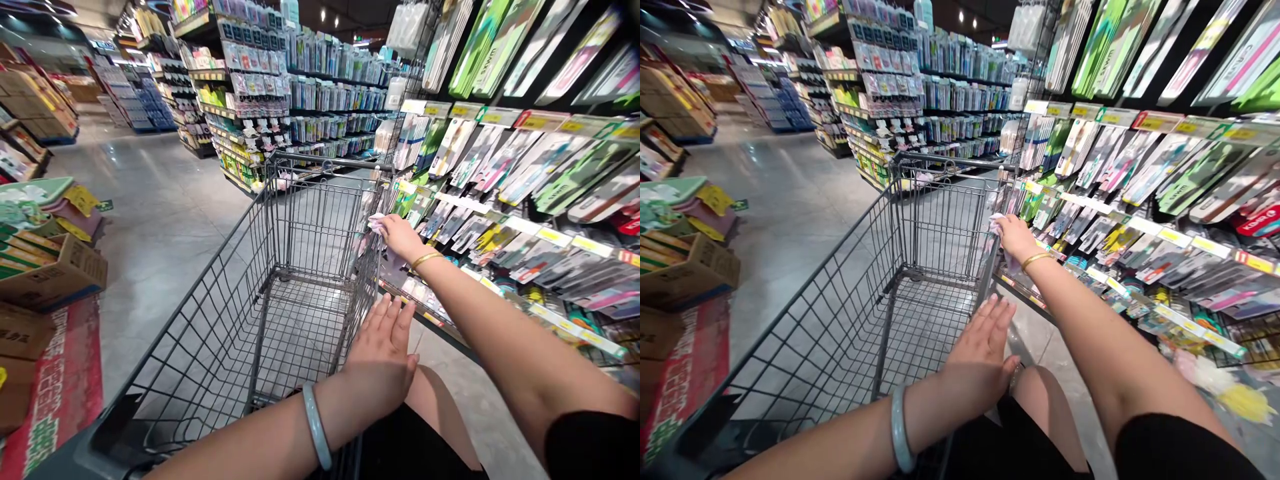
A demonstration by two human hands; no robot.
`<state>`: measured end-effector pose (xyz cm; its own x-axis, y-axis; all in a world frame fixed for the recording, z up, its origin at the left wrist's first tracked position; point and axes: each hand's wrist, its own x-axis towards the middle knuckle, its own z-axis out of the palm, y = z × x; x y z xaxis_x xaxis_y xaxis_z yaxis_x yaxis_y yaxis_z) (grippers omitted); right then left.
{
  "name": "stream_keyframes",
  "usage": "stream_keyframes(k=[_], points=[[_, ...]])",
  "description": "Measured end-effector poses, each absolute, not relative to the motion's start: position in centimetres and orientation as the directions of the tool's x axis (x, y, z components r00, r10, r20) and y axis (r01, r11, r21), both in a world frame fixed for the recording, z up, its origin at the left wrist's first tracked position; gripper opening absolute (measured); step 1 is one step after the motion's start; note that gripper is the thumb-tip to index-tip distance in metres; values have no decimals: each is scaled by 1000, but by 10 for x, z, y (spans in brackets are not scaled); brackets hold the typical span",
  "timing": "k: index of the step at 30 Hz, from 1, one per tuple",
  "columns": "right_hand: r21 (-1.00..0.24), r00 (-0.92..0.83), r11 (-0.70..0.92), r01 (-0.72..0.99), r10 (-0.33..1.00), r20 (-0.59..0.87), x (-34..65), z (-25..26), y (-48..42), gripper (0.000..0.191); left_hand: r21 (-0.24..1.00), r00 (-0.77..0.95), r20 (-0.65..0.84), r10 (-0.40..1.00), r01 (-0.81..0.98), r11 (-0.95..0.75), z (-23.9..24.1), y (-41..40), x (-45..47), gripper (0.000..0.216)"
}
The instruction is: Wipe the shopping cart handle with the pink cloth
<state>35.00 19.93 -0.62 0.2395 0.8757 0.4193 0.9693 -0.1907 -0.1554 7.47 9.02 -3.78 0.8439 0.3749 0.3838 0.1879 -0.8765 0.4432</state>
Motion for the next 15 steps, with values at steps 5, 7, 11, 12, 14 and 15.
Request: stream_keyframes(k=[5,7,11,12,14,15], points=[[-175,200,-129,976,849,490,329,-26,174,34,440,813,390,433,249,-863,-36,89,74,90],[-139,55,12,990,884,464,314,-29,150,31,441,789,408,460,271,-856,-37,88,76,93],[-197,-6,100,975,903,429,289,-23,122,30,472,788,412,458,246,-847,-37,92,79,91],[-226,36,71,971,899,436,284,-23,119,30,483,789,410,457,236,-843,-36,93,78,88],[-296,123,15,955,888,443,270,-24,110,29,498,788,422,448,211,-841,-34,97,77,83],[-338,156,5,941,882,445,261,-27,103,29,499,785,441,436,189,-846,-33,98,75,81]])
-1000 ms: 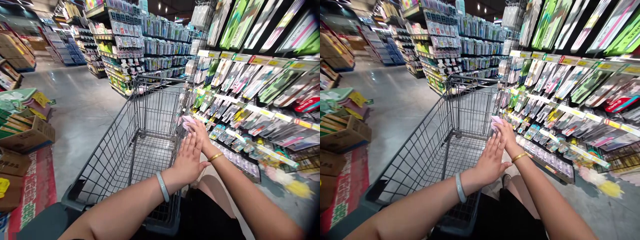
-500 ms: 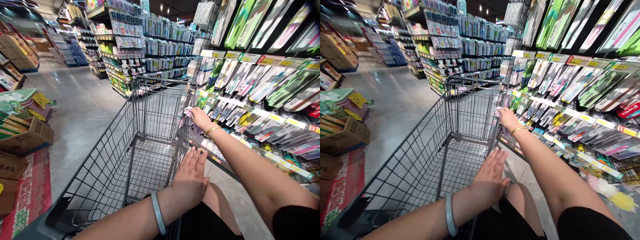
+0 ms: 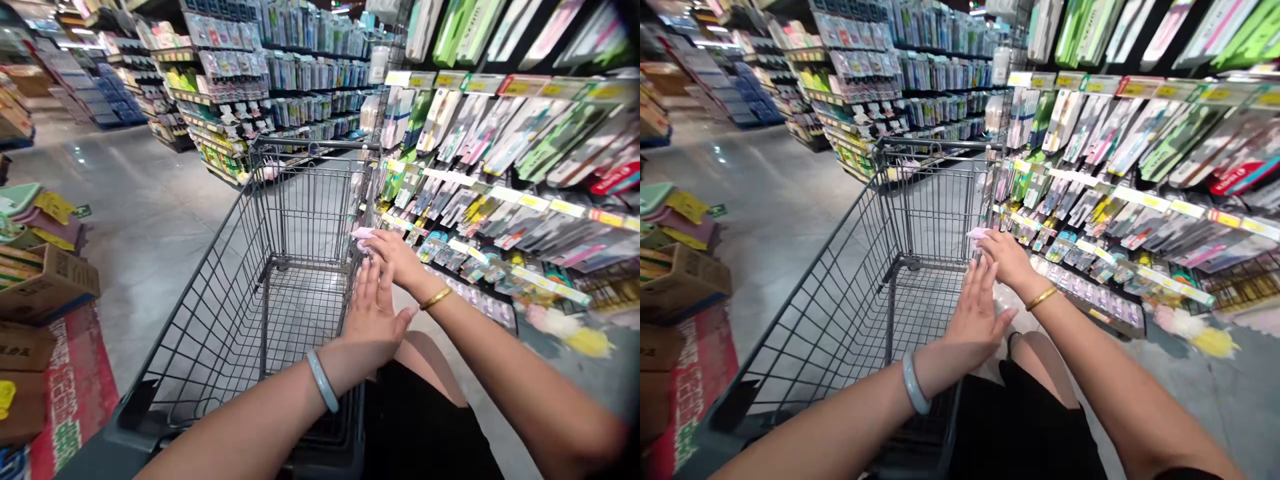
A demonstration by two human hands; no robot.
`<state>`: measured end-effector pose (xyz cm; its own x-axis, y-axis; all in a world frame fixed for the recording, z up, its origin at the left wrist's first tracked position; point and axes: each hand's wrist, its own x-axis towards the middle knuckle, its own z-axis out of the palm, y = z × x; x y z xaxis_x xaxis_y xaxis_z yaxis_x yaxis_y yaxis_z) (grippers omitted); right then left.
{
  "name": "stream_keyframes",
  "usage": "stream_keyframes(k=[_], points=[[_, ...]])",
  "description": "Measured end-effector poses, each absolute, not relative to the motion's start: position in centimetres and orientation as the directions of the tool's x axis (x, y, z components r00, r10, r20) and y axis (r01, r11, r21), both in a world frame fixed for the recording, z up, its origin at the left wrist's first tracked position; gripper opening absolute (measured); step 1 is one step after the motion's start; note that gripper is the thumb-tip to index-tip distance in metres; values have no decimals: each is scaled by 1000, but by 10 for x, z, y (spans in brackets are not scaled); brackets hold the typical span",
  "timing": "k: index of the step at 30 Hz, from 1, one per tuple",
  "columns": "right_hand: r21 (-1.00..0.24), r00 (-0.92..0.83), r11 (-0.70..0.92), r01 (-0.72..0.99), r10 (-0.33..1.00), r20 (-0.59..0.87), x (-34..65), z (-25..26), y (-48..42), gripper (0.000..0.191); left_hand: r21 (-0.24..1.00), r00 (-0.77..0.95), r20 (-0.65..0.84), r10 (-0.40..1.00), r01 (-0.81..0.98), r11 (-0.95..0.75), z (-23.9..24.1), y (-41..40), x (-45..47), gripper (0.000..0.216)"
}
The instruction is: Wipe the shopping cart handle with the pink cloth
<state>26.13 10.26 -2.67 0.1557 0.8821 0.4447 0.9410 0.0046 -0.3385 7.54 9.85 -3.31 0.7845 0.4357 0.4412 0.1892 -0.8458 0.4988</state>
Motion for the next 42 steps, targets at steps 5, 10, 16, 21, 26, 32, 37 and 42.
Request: stream_keyframes(k=[5,10,16,21,26,32,37,42], points=[[-552,177,133,823,864,471,197,-48,41,36,468,750,560,352,64,-881,-26,101,68,80],[-653,308,74,754,838,450,157,-51,19,36,435,744,603,288,-4,-901,-14,109,63,74],[-548,331,-41,835,833,443,137,-36,13,23,524,738,595,318,-56,-850,-11,135,71,65],[-578,99,167,799,911,400,82,-23,-50,21,657,827,421,373,5,-754,-21,138,78,61],[-618,131,262,741,846,516,62,-45,-61,22,548,893,282,351,150,-823,-39,130,82,61],[-942,801,-46,333,541,257,46,-163,-24,24,503,887,255,385,218,-837,-42,127,84,58],[-990,811,-87,114,583,42,46,-164,-16,18,500,893,232,385,230,-835,-37,125,85,52],[-950,759,11,311,599,256,70,-112,-13,17,527,874,254,415,234,-817,-42,127,89,64]])
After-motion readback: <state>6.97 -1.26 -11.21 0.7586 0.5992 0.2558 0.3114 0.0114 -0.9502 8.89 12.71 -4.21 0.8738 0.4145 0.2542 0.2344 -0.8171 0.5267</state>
